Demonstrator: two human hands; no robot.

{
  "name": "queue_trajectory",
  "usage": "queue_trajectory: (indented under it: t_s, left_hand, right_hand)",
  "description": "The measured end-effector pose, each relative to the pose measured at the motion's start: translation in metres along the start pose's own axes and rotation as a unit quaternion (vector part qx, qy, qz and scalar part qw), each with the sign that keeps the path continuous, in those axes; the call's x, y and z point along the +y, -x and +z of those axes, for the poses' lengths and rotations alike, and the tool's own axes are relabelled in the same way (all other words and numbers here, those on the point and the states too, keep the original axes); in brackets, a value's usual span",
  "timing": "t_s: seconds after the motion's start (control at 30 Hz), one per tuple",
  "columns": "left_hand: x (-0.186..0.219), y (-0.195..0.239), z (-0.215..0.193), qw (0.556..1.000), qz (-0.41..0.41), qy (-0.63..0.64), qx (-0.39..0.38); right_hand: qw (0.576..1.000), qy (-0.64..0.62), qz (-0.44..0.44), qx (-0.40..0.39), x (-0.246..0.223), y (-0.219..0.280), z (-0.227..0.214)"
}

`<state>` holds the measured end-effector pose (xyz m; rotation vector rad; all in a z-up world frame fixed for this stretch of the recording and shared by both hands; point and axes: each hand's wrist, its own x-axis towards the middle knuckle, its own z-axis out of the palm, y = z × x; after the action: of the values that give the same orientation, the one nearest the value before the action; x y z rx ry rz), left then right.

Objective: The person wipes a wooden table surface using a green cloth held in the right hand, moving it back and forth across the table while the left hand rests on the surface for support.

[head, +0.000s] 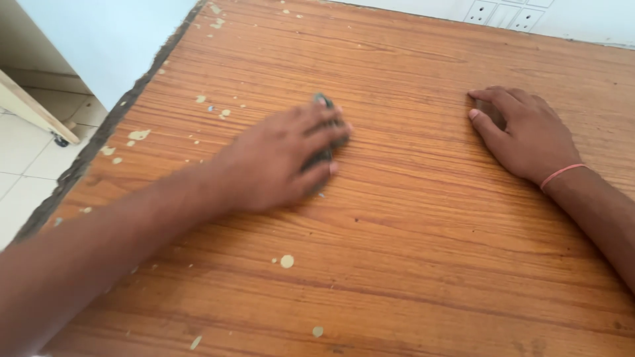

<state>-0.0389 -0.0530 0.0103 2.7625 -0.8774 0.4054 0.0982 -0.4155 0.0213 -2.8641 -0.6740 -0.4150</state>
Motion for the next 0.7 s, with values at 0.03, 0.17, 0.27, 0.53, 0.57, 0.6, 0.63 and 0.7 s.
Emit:
queue_trajectory:
  t_s: [0.03, 0.17, 0.27, 0.53, 0.57, 0.6, 0.63, 0.7]
  left_hand:
    - [0.013, 0.008, -0.004, 1.0, -0.001, -0.002, 0.0]
    - [0.059, 0.027, -0.008, 0.999, 0.034, 0.037, -0.008]
    - [0.08, 0.019, 0.002, 0.994, 0.087, 0.061, 0.006]
    - [0.097, -0.078, 0.057, 0.976, 0.178, 0.114, 0.053]
    - [0.094, -0.094, 0.064, 0.977, 0.178, 0.107, 0.045]
    - [0.091, -0.111, 0.071, 0.978, 0.178, 0.101, 0.037]
    - [0.082, -0.124, 0.074, 0.978, 0.178, 0.104, 0.038]
    - [0.068, -0.149, 0.082, 0.977, 0.193, 0.084, 0.032]
  right_hand:
    - [1.0, -0.001, -0.002, 0.001, -0.001, 0.0, 0.0]
    - [1.0, 0.003, -0.004, 0.0, 0.001, -0.001, 0.001]
    - [1.0, 0.003, -0.013, 0.004, 0.005, -0.001, 0.004]
    - [1.0, 0.003, -0.025, 0.007, 0.007, -0.001, 0.004]
    - [0.999, 0.002, -0.032, 0.01, 0.007, -0.002, 0.005]
    - [0.999, 0.003, -0.039, 0.014, 0.009, -0.003, 0.005]
    - [0.999, 0.005, -0.038, 0.011, 0.009, -0.004, 0.004]
    - [0.999, 0.004, -0.041, 0.012, 0.012, -0.002, 0.003]
